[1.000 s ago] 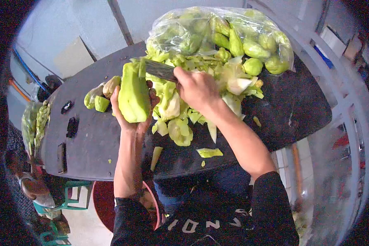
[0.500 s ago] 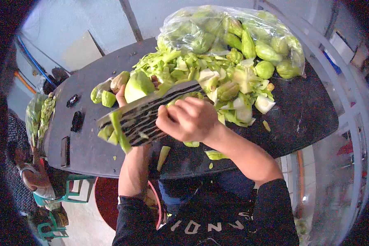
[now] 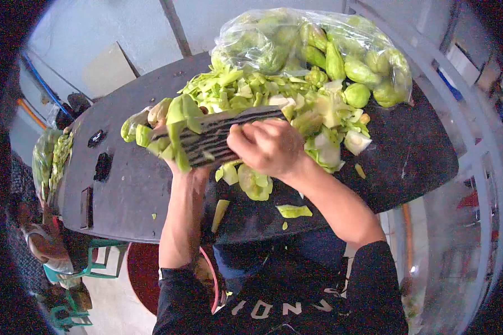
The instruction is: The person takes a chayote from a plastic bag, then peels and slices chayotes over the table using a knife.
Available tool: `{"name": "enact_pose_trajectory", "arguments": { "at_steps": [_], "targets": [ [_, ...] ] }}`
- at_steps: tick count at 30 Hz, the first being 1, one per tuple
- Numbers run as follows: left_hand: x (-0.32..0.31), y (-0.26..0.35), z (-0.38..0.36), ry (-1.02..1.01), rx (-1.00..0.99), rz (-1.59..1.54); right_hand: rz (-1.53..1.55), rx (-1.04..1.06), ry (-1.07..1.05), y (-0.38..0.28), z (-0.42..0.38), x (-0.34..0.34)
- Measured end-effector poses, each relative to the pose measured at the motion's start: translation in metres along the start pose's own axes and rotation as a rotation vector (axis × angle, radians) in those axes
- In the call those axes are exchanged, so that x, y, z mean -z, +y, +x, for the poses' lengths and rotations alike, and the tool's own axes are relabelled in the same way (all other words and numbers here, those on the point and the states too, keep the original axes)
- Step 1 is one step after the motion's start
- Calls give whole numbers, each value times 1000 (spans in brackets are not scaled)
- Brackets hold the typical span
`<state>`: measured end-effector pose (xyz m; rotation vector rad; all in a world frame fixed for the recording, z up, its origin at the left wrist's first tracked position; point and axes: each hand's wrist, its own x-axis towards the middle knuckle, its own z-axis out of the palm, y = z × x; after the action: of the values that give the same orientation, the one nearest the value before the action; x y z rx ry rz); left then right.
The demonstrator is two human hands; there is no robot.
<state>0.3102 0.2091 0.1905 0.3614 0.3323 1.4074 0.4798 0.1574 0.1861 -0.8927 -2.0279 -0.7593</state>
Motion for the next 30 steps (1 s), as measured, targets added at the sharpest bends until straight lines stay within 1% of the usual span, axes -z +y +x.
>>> {"name": "enact_pose_trajectory", "arguments": {
  "at_steps": [1, 2, 3, 5, 7, 8, 9, 10, 11, 13, 14, 15, 17, 18, 19, 21, 22, 25, 27, 28, 29, 30],
  "targets": [
    [11, 3, 5, -116, 60, 33, -1, 15, -16, -6, 1, 5],
    [18, 6, 8, -230, 123, 71, -15, 70, 35, -12, 4, 7],
    [18, 7, 8, -266, 99, 141, 3, 68, 73, -18, 7, 8],
    [16, 9, 4, -292, 139, 118, 28, 60, 61, -16, 6, 6],
    [2, -4, -3, -29, -116, 111, 86, -41, 123, -1, 3, -7],
    [3, 3, -5, -159, 34, 79, 96, -118, 30, 6, -2, -8],
    [8, 7, 6, -214, 55, 52, 106, -148, -5, 10, -3, -7],
    [12, 6, 9, -216, 57, 61, 106, -137, 19, 11, -4, -8],
    [17, 5, 11, -213, 57, 69, 112, -126, 40, 10, -4, -9],
    [0, 2, -4, -26, -16, 125, 131, -108, 40, -1, 4, 2],
    [12, 5, 2, -168, 84, 207, 148, -97, 43, -6, 6, 5],
    [14, 3, 3, -216, 34, 291, 154, -103, 44, -6, 5, 2],
    [12, -4, 1, -43, 62, 35, 159, -120, 66, 1, 1, -3],
    [11, 0, 1, -255, 132, 53, 145, -150, 10, 10, -2, -6],
    [3, 1, -2, -246, 83, 167, 118, -238, -8, 16, -6, -9],
    [2, 3, -5, -305, 94, 237, 92, -250, 2, 25, -6, -8],
    [2, 2, -3, -312, 93, 232, 85, -245, 2, 25, -6, -6],
    [13, -3, 1, -274, 57, 152, 192, -144, 27, 9, -1, 3],
    [18, -1, 4, -246, 52, 289, 214, -116, 48, -3, 3, 5],
    [13, -2, 1, -208, 77, 257, 216, -104, 65, -2, 5, 6],
    [15, 0, 1, -209, 80, 258, 219, -141, 61, 8, -3, -6],
    [18, 2, 1, -309, 123, 260, 144, -224, 31, 22, -7, -15]
  ]
}}
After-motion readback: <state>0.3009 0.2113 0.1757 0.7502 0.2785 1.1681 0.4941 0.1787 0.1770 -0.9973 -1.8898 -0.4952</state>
